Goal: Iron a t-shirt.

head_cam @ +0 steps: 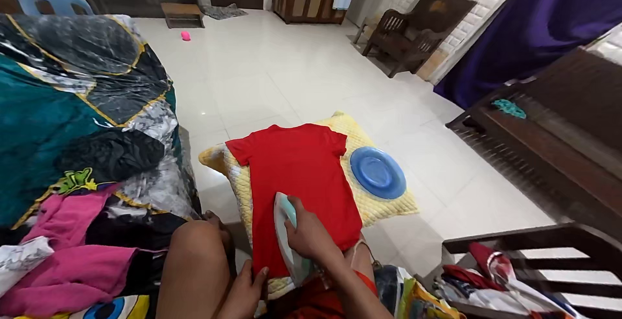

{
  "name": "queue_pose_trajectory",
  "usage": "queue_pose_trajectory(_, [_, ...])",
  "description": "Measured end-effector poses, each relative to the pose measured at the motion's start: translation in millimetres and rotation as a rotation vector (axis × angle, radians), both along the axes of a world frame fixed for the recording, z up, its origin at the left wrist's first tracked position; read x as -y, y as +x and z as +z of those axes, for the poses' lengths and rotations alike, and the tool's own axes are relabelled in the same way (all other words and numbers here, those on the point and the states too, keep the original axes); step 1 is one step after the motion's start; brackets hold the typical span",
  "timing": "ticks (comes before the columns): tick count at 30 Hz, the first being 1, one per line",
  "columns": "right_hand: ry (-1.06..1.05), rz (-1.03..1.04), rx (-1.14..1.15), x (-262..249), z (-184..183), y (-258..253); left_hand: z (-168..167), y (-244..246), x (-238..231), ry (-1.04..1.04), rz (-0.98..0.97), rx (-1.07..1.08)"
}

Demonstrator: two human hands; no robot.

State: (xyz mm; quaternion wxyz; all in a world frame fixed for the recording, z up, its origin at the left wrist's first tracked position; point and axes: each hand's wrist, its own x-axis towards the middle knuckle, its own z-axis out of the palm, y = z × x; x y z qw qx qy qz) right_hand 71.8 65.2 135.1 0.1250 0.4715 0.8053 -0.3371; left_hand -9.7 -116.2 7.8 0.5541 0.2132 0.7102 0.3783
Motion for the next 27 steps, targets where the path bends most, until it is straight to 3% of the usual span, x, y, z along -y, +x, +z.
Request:
queue_pose_trajectory(5, [0.036, 0.068, -0.086, -38.7, -4.2, -53.7, 2.3, 1.8, 2.0, 0.018, 0.003, -0.018])
queue_pose_trajectory(10, [0.117, 0.108, -0.030, -84.5, -6.8, -124.7, -6.4, 4.3, 3.8, 0.009, 0.020, -0.009])
queue_pose_trajectory(13, [0.150, 0.107, 0.002, -89.7, -9.8, -137.2, -10.6, 6.0, 3.0, 0.007, 0.034, -0.021])
queue_pose_trajectory(19, [0.053, 0.129, 0.049, -17.4, -2.2, -69.6, -2.7, 4.5, 4.0, 0.029, 0.076, 0.004])
queue_pose_trajectory(22, [-0.040, 0.154, 0.069, 23.5, 5.7, -25.1, -6.8, 4.4, 4.6, 0.102, 0.034, -0.089])
queue_pose_trajectory(27, [-0.101, 0.123, -0.076, 3.5, 12.2, 6.5, 4.3, 4.4, -1.8, 0.030, -0.067, -0.246])
